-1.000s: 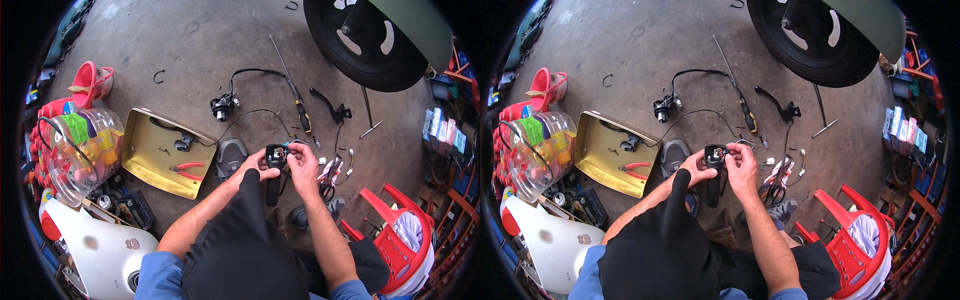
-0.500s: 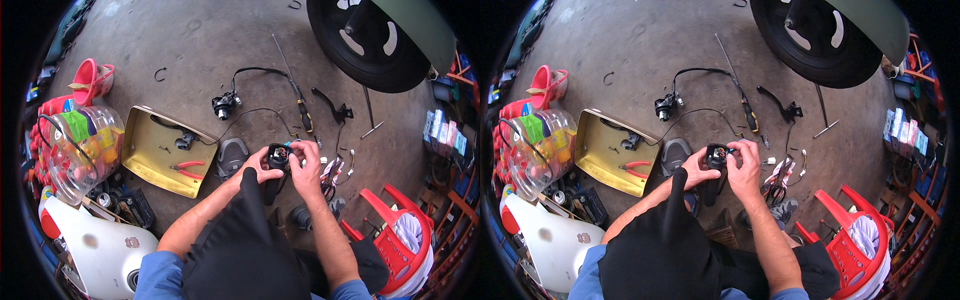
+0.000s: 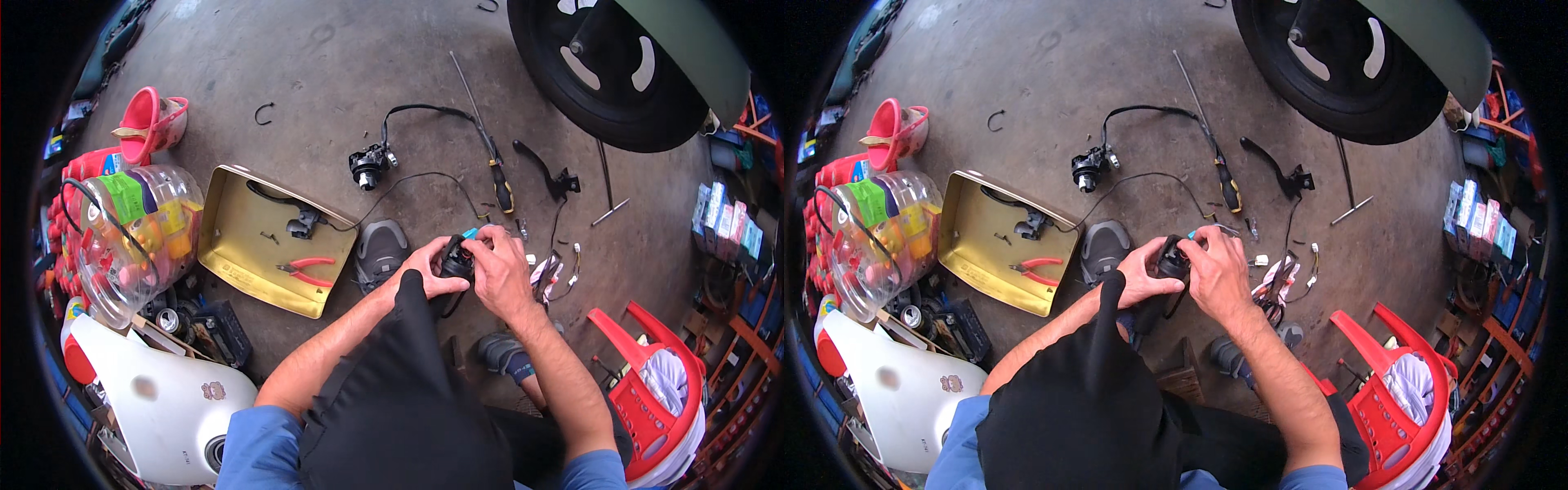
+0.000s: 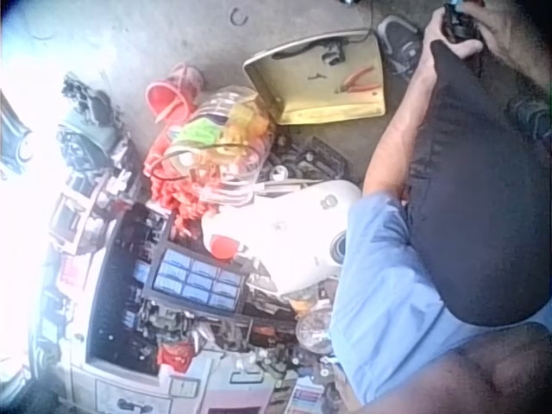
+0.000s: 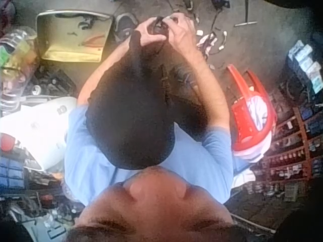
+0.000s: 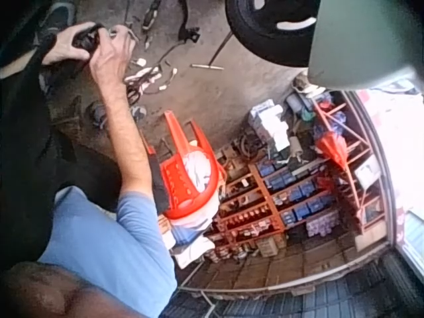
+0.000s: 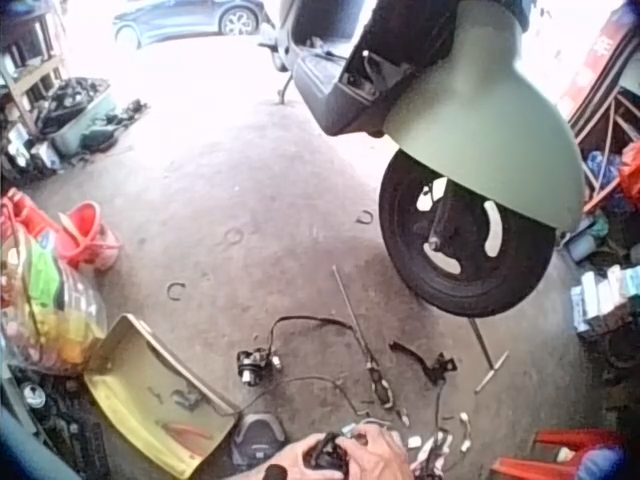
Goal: Repairing and connecting wiring for a motorcycle handlebar switch assembly on a garage floor.
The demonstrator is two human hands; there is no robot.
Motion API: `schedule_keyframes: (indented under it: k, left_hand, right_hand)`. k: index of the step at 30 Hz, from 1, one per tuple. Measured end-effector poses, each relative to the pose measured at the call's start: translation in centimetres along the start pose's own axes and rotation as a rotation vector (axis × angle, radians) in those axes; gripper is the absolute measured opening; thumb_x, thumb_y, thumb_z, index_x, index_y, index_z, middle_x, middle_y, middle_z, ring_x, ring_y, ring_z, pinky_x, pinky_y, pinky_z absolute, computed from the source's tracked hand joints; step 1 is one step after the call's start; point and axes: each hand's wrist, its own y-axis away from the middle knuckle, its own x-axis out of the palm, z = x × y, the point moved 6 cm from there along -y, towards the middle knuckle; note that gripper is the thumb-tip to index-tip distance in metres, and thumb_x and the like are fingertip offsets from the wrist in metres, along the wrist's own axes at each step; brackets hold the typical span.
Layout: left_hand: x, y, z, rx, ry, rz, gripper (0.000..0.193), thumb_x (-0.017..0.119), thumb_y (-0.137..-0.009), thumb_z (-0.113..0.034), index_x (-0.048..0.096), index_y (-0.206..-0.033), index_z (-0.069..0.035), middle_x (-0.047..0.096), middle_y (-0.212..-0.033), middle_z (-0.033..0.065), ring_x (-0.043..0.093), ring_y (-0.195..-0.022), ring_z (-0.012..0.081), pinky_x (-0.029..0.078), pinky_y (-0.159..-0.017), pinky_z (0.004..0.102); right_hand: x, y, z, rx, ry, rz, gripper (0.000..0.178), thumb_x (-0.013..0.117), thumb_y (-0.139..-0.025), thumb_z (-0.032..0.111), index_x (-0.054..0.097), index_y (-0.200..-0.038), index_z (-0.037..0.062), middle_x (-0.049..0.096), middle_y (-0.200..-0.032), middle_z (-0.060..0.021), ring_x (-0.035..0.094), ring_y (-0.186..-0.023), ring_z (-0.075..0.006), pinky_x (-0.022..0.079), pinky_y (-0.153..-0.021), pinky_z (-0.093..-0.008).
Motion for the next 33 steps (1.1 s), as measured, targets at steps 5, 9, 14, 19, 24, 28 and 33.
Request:
schedule_keyframes:
  k: [5,9,14,19,24,28,33]
  left_hand:
    - [0.4,0.4,-0.7,-0.051,0.038,0.022,0.073,0.085,-0.066,-0.018,0.047,-0.127,-0.001,0.059,-0.100,0.0021,0.054,-0.088,0.0079,0.045,-0.078,0.0236]
    - [0.3,0.3,-0.6,-0.076,0.005,0.054,0.071,0.084,-0.067,-0.017,0.048,-0.126,-0.001,0.059,-0.103,0.0031,0.055,-0.090,0.0086,0.046,-0.081,0.0248]
    - [0.5,0.5,-1.3,-0.087,0.041,0.053,0.066,0.083,-0.069,-0.015,0.048,-0.124,-0.002,0.060,-0.103,0.0028,0.056,-0.092,0.0094,0.045,-0.082,0.0254]
    - [0.4,0.5,-0.8,-0.093,0.064,0.078,0.067,0.082,-0.069,-0.014,0.047,-0.126,-0.002,0.060,-0.106,0.0038,0.056,-0.096,0.0102,0.045,-0.085,0.0260]
    - [0.6,0.7,-1.2,-0.089,0.100,0.076,0.070,0.082,-0.069,-0.013,0.046,-0.129,-0.002,0.059,-0.109,0.0045,0.056,-0.099,0.0106,0.045,-0.088,0.0262]
    - [0.6,0.7,-1.2,-0.101,0.095,0.080,0.070,0.082,-0.069,-0.012,0.046,-0.129,-0.002,0.059,-0.110,0.0046,0.056,-0.100,0.0110,0.045,-0.089,0.0267]
    - [0.5,0.7,-1.1,-0.109,0.089,0.082,0.069,0.081,-0.069,-0.010,0.047,-0.129,-0.002,0.059,-0.110,0.0046,0.056,-0.100,0.0108,0.046,-0.089,0.0270]
  right_hand:
    - [0.3,-0.3,-0.4,-0.020,-0.016,0.035,0.022,0.059,-0.075,-0.005,0.061,-0.095,0.0038,0.056,-0.097,-0.0122,0.057,-0.086,-0.0304,0.044,-0.078,-0.0394]
    - [0.2,-0.7,-0.6,-0.069,-0.066,0.052,0.020,0.058,-0.075,-0.005,0.060,-0.093,0.0038,0.056,-0.096,-0.0124,0.057,-0.085,-0.0323,0.046,-0.076,-0.0409]
    - [0.3,-0.9,-1.2,-0.072,-0.105,0.086,0.020,0.057,-0.075,-0.005,0.060,-0.092,0.0045,0.056,-0.096,-0.0127,0.058,-0.085,-0.0326,0.048,-0.076,-0.0404]
    - [0.4,-0.8,-1.5,-0.065,-0.150,0.099,0.019,0.056,-0.076,-0.005,0.061,-0.092,0.0043,0.056,-0.096,-0.0125,0.059,-0.087,-0.0316,0.049,-0.076,-0.0388]
    - [0.7,-0.6,-2.1,0.035,-0.355,0.091,0.017,0.054,-0.079,-0.007,0.061,-0.092,0.0023,0.056,-0.095,-0.0130,0.060,-0.088,-0.0292,0.049,-0.075,-0.0348]
    - [0.6,-0.7,-2.2,0.047,-0.370,0.113,0.017,0.052,-0.079,-0.007,0.061,-0.091,0.0019,0.056,-0.095,-0.0131,0.060,-0.088,-0.0285,0.048,-0.075,-0.0344]
    - [0.8,-1.1,-2.3,0.019,-0.413,0.150,0.016,0.051,-0.078,-0.007,0.059,-0.090,0.0012,0.055,-0.094,-0.0128,0.059,-0.089,-0.0281,0.047,-0.076,-0.0346]
